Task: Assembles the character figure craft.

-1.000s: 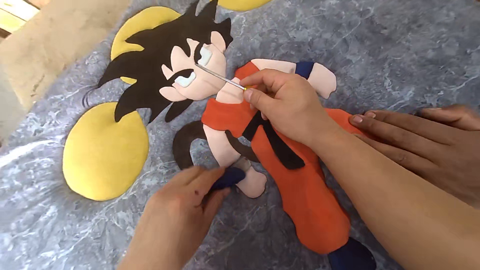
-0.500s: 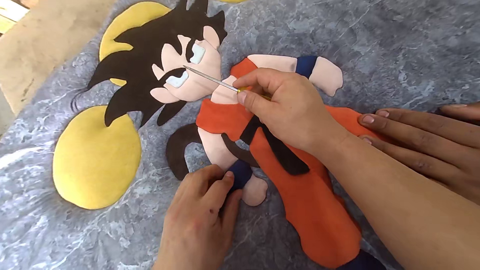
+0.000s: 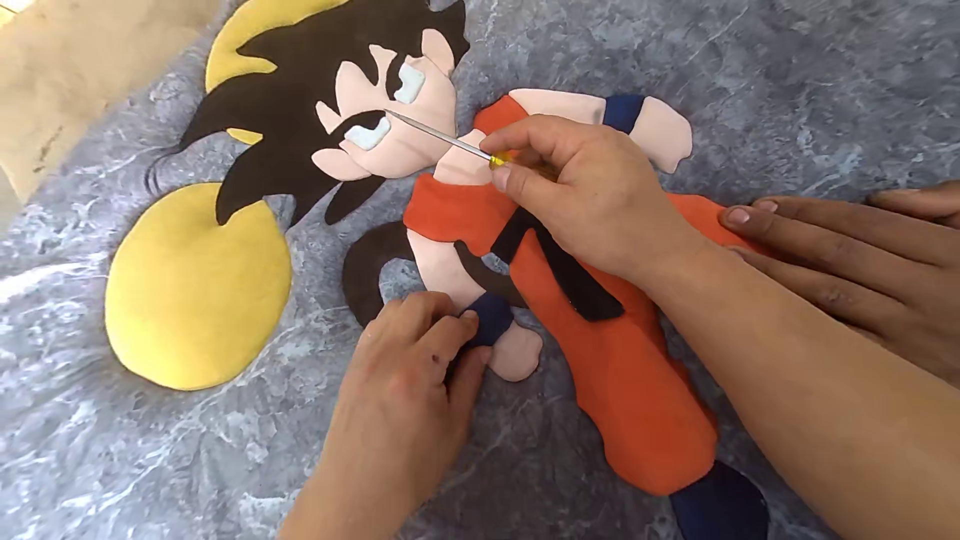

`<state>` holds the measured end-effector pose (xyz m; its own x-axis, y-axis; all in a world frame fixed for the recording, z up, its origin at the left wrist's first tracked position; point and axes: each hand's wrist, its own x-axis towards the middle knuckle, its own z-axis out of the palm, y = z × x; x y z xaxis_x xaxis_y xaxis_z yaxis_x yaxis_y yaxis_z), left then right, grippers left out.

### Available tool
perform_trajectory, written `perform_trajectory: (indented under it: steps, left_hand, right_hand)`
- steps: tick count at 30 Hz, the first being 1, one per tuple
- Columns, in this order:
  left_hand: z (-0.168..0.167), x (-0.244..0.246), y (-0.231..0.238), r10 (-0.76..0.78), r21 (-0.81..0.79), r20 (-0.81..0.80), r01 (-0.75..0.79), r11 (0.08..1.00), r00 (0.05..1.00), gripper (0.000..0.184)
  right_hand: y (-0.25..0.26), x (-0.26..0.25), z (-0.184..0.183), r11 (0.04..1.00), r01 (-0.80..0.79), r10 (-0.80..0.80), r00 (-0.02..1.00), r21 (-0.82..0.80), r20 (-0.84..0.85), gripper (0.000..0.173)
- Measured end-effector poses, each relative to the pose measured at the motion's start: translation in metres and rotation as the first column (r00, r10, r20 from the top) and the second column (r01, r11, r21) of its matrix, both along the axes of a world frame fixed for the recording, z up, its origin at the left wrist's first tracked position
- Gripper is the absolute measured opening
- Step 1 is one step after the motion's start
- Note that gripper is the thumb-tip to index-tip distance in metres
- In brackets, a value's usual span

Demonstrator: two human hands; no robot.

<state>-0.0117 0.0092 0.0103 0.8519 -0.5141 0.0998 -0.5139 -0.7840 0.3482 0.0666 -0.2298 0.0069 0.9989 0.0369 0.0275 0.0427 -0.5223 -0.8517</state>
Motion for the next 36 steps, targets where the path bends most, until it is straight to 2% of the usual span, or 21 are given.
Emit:
perform_trajectory:
  steps: [2, 5, 8, 11, 13, 16, 17, 19, 21, 23, 24, 25, 26, 27, 29, 30, 31, 32, 34, 36]
  left_hand:
    - [0.001, -0.001, -0.001, 0.023, -0.003, -0.017, -0.023, 1.000, 1.000, 0.026]
    - [-0.007, -0.010, -0.013, 0.092, -0.029, 0.055, -0.091, 0.995, 0.994, 0.024]
    - [-0.004, -0.021, -0.020, 0.124, 0.002, 0.091, -0.125, 0.992, 0.988, 0.024]
    - [0.006, -0.022, -0.026, 0.165, 0.034, 0.031, -0.166, 0.986, 0.986, 0.017]
    - [0.012, -0.022, -0.030, 0.203, 0.070, -0.005, -0.202, 0.977, 0.979, 0.019]
    - [0.038, -0.036, -0.032, 0.310, 0.065, -0.085, -0.305, 0.950, 0.947, 0.039]
    - [0.051, -0.044, -0.034, 0.322, 0.018, -0.078, -0.322, 0.947, 0.943, 0.048]
    - [0.065, -0.062, -0.038, 0.249, -0.086, 0.054, -0.244, 0.966, 0.967, 0.058]
    - [0.071, -0.070, -0.040, 0.191, -0.139, 0.187, -0.167, 0.976, 0.963, 0.049]
    - [0.081, -0.068, -0.027, 0.274, -0.181, 0.202, -0.240, 0.954, 0.940, 0.027]
    - [0.086, -0.066, -0.017, 0.355, -0.225, 0.165, -0.316, 0.922, 0.920, 0.022]
    - [0.089, -0.065, -0.003, 0.429, -0.310, 0.083, -0.386, 0.869, 0.900, 0.022]
    - [0.090, -0.066, 0.011, 0.448, -0.440, -0.053, -0.423, 0.792, 0.893, 0.020]
    - [0.088, -0.066, 0.022, 0.398, -0.574, -0.182, -0.426, 0.699, 0.899, 0.016]
    - [0.076, -0.066, 0.033, 0.287, -0.683, -0.311, -0.423, 0.595, 0.906, 0.013]
    - [0.068, -0.067, 0.034, 0.269, -0.687, -0.329, -0.425, 0.589, 0.905, 0.014]
    - [0.059, -0.067, 0.033, 0.265, -0.689, -0.324, -0.419, 0.591, 0.908, 0.014]
    - [0.052, -0.067, 0.030, 0.263, -0.700, -0.310, -0.407, 0.587, 0.914, 0.014]
    - [0.043, -0.069, 0.024, 0.257, -0.727, -0.287, -0.385, 0.569, 0.923, 0.012]
    - [0.038, -0.069, 0.019, 0.276, -0.696, -0.248, -0.369, 0.616, 0.929, 0.013]
  right_hand:
    - [-0.001, -0.001, 0.002, 1.000, -0.008, 0.008, 1.000, 0.003, -0.020, 0.028]
    - [-0.003, 0.001, 0.003, 1.000, -0.015, 0.015, 1.000, 0.021, -0.021, 0.032]
    - [-0.008, -0.015, 0.019, 0.997, -0.015, 0.017, 1.000, -0.075, 0.020, 0.023]
    - [-0.019, -0.066, 0.053, 0.971, -0.070, 0.099, 0.988, -0.229, 0.121, 0.025]
    - [-0.022, -0.110, 0.067, 0.949, -0.121, 0.161, 0.980, -0.292, 0.119, 0.027]
    - [-0.010, -0.152, 0.071, 0.932, -0.107, 0.174, 0.970, -0.347, 0.168, 0.023]
    - [-0.004, -0.156, 0.073, 0.934, -0.094, 0.176, 0.961, -0.345, 0.215, 0.023]
    - [0.006, -0.155, 0.082, 0.943, -0.146, 0.229, 0.936, -0.299, 0.266, 0.022]
    - [0.009, -0.144, 0.099, 0.922, -0.334, 0.371, 0.907, -0.195, 0.199, 0.023]
    - [0.004, -0.117, 0.113, 0.872, -0.490, 0.489, 0.870, -0.006, 0.061, 0.036]
    - [0.005, -0.099, 0.109, 0.882, -0.470, 0.468, 0.882, 0.043, 0.055, 0.037]
    - [0.009, -0.079, 0.098, 0.914, -0.407, 0.406, 0.910, -0.005, 0.082, 0.038]
    - [0.018, -0.061, 0.079, 0.928, -0.351, 0.365, 0.924, -0.128, 0.114, 0.041]
    - [0.026, -0.046, 0.059, 0.883, -0.372, 0.413, 0.905, -0.286, 0.098, 0.047]
    - [0.035, -0.032, 0.028, 0.690, -0.526, 0.596, 0.803, -0.496, -0.023, 0.064]
    - [0.034, -0.031, 0.021, 0.599, -0.605, 0.665, 0.741, -0.525, -0.094, 0.066]
    - [0.030, -0.031, 0.017, 0.535, -0.659, 0.714, 0.687, -0.529, -0.134, 0.061]
    - [0.025, -0.031, 0.012, 0.514, -0.682, 0.743, 0.657, -0.520, -0.128, 0.051]
    - [0.015, -0.032, -0.001, 0.532, -0.679, 0.768, 0.638, -0.506, -0.050, 0.039]
    - [0.010, -0.033, -0.012, 0.565, -0.650, 0.766, 0.642, -0.509, 0.030, 0.037]
